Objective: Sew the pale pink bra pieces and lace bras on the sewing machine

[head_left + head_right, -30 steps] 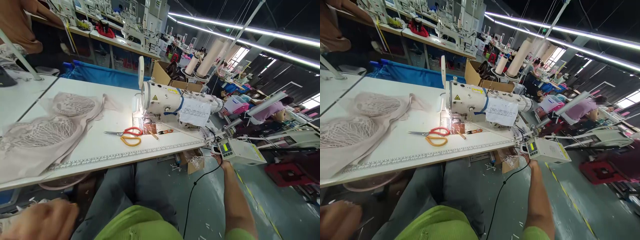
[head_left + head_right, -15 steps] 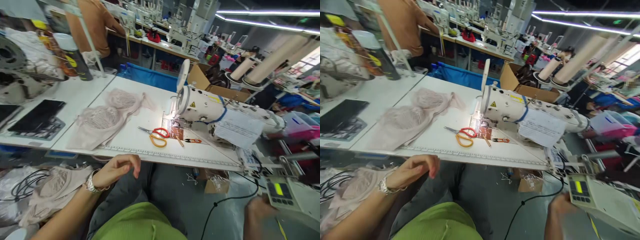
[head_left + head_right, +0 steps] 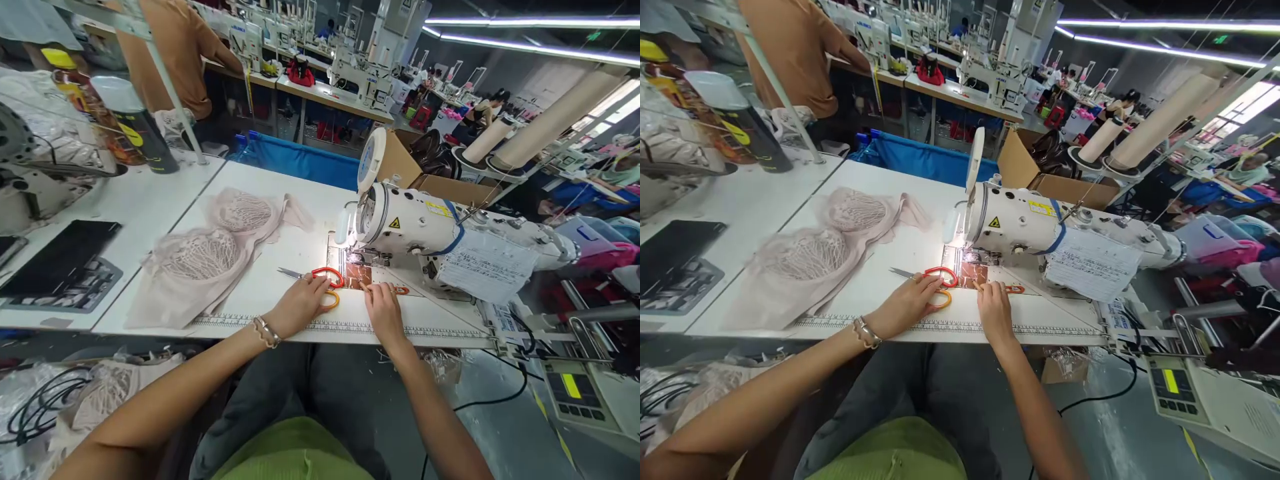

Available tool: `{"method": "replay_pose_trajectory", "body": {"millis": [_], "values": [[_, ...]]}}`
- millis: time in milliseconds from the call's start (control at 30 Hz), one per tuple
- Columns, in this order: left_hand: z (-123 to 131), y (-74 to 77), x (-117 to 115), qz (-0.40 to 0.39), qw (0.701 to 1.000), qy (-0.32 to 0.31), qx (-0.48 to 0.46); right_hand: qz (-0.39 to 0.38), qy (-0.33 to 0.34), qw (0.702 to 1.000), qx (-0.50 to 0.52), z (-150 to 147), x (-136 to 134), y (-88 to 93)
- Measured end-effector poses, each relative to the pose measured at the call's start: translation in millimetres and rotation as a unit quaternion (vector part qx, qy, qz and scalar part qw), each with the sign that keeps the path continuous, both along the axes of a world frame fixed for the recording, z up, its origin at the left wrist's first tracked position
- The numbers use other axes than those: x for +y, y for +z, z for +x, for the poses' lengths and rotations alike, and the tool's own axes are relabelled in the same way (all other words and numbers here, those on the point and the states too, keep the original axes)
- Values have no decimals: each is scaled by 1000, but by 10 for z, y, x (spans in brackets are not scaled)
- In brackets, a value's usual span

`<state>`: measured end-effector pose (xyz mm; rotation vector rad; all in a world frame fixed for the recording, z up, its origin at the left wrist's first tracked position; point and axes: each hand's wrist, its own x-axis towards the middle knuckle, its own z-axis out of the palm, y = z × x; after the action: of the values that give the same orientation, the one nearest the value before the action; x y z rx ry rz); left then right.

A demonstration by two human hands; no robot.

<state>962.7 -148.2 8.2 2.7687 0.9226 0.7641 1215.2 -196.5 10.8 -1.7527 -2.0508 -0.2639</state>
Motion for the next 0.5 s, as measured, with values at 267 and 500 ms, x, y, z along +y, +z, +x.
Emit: {"method": "replay_pose_trajectory", "body": {"millis": [267,500], "values": [[-19,80,-134,-25,997,-70,32,-39,-170,985,7,937,897,306],[132,153,-387,10,987,-133,84,-57,-84,995,9,765,505,135]]}}
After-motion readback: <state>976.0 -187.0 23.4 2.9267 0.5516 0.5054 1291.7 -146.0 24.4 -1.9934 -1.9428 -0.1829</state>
